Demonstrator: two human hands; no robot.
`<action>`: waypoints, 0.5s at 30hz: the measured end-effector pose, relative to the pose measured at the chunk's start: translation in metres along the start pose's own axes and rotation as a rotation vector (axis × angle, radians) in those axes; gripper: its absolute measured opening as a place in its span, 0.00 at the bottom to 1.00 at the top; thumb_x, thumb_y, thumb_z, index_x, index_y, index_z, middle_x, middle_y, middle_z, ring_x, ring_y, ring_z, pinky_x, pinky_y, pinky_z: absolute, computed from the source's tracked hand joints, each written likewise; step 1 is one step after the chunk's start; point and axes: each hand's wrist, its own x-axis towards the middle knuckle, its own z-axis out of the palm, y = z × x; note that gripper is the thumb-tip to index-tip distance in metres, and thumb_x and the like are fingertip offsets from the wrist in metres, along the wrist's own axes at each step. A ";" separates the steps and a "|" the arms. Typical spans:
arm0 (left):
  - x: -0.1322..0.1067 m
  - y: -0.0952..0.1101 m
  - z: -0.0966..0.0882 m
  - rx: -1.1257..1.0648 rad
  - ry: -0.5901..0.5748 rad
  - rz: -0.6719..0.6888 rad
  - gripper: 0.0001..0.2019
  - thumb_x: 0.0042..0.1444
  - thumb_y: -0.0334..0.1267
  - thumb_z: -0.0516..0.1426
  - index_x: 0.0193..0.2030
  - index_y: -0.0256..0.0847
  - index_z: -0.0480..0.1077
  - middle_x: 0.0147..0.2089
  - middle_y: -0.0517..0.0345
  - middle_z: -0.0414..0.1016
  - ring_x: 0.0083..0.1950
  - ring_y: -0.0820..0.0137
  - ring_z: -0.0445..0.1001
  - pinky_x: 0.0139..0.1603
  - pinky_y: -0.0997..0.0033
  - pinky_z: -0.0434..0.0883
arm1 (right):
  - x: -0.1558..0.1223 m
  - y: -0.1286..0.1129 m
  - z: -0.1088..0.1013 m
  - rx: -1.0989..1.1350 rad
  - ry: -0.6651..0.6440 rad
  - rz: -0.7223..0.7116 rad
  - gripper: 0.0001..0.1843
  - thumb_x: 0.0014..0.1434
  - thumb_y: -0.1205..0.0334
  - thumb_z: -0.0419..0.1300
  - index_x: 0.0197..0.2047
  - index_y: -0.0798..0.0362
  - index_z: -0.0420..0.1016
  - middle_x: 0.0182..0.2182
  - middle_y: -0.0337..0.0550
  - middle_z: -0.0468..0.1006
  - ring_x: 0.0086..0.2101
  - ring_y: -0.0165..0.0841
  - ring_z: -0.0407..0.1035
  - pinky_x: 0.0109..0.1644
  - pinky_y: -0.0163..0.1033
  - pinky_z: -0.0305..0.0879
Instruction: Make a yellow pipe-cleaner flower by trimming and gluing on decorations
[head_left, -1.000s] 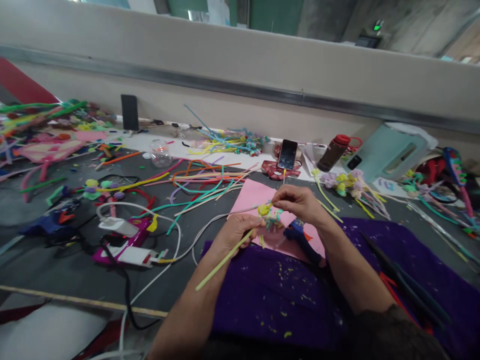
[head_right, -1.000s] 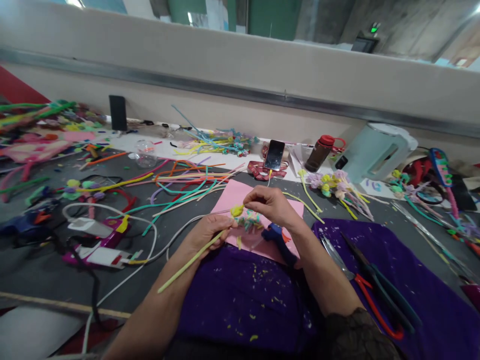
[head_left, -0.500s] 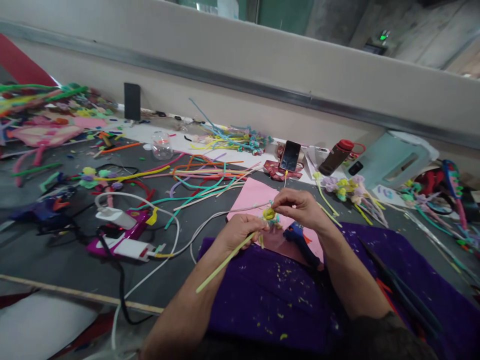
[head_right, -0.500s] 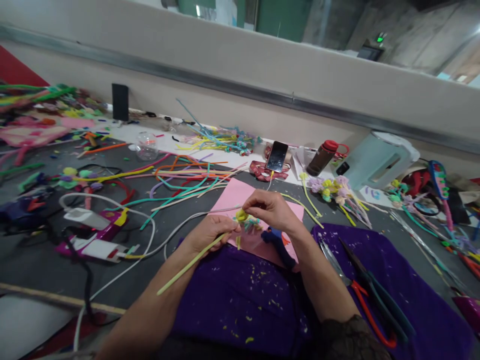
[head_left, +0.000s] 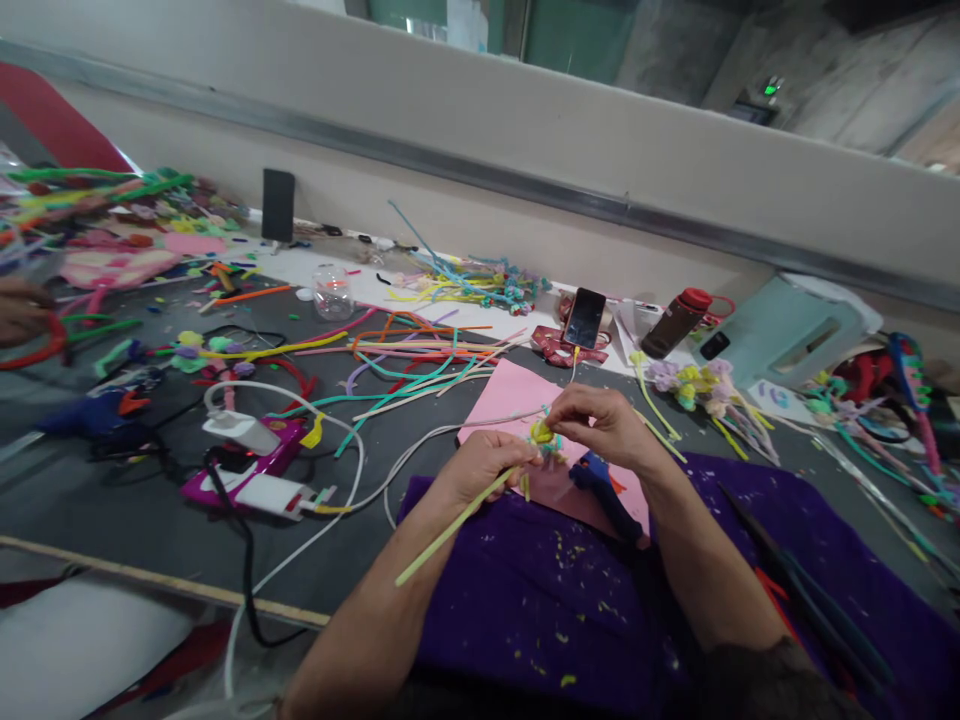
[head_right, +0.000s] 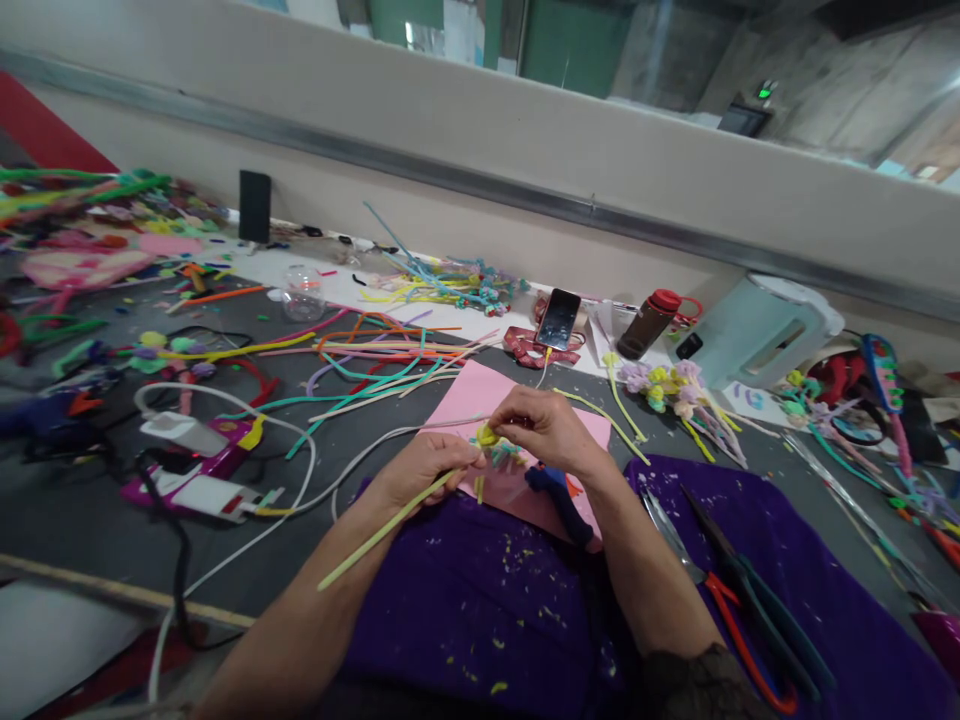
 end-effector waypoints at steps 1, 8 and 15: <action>0.000 0.000 0.000 0.001 0.002 -0.001 0.11 0.46 0.40 0.56 0.28 0.33 0.71 0.10 0.68 0.59 0.08 0.83 0.48 0.10 0.80 0.43 | 0.000 -0.001 0.000 -0.007 0.000 -0.001 0.07 0.53 0.73 0.58 0.33 0.54 0.75 0.30 0.41 0.73 0.28 0.26 0.66 0.30 0.31 0.61; 0.000 0.000 0.000 -0.008 -0.001 -0.010 0.11 0.46 0.41 0.56 0.29 0.33 0.71 0.10 0.68 0.59 0.08 0.83 0.48 0.10 0.80 0.42 | -0.001 -0.004 0.000 -0.049 -0.010 -0.042 0.09 0.52 0.74 0.57 0.34 0.53 0.74 0.31 0.42 0.73 0.31 0.29 0.68 0.33 0.33 0.63; -0.001 0.002 0.000 -0.007 0.000 -0.016 0.12 0.46 0.41 0.56 0.29 0.32 0.71 0.11 0.68 0.59 0.08 0.83 0.49 0.10 0.80 0.43 | -0.002 -0.006 0.000 -0.086 -0.035 -0.063 0.08 0.54 0.74 0.56 0.34 0.54 0.74 0.32 0.42 0.72 0.31 0.28 0.68 0.33 0.33 0.63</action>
